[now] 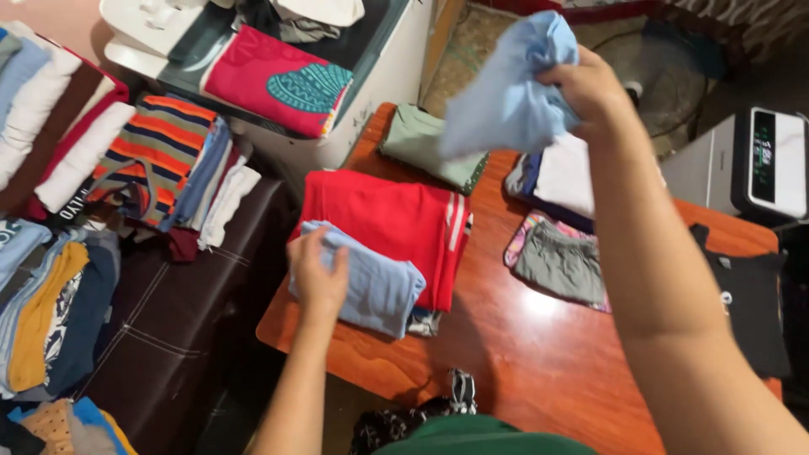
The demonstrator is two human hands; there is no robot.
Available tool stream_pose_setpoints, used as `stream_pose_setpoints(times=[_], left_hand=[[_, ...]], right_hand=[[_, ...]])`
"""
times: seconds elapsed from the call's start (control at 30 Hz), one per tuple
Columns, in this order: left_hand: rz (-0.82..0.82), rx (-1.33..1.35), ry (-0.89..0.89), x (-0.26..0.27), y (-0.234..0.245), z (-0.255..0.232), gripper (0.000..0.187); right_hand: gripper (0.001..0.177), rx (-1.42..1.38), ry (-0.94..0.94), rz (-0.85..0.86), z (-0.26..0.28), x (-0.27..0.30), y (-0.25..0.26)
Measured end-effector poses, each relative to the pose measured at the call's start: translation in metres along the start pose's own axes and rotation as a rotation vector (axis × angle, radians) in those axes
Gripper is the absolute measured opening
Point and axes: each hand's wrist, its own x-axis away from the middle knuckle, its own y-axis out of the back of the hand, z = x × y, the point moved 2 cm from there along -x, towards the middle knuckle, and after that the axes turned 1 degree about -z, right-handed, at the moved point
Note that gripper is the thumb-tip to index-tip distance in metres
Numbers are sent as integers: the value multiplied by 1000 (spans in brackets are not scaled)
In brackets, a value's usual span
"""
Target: The person folds various clothing items on a wooden table and places them into drawers. They handle shirts, shorts, and other garments, folding them neatly and organizing them into a white drawer unit with teddy bear stickers.
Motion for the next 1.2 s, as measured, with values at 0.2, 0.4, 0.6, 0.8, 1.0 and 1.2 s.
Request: stream_pose_setpoints(times=[0.2, 0.4, 0.6, 0.8, 1.0, 1.2], left_hand=[[-147, -309, 141, 34, 34, 75, 73], [147, -294, 459, 75, 29, 130, 87], [144, -105, 311, 70, 15, 157, 86], [429, 275, 921, 40, 44, 106, 56], [444, 1079, 663, 20, 73, 27, 49], [725, 655, 172, -5, 70, -90, 27]], right_hand=[[40, -336, -206, 50, -97, -83, 18], [44, 232, -724, -240, -282, -60, 22], [60, 982, -215, -465, -280, -45, 24], [42, 643, 319, -303, -196, 55, -10], [18, 334, 118, -39, -140, 219, -89], [63, -424, -437, 366, -61, 284, -159]])
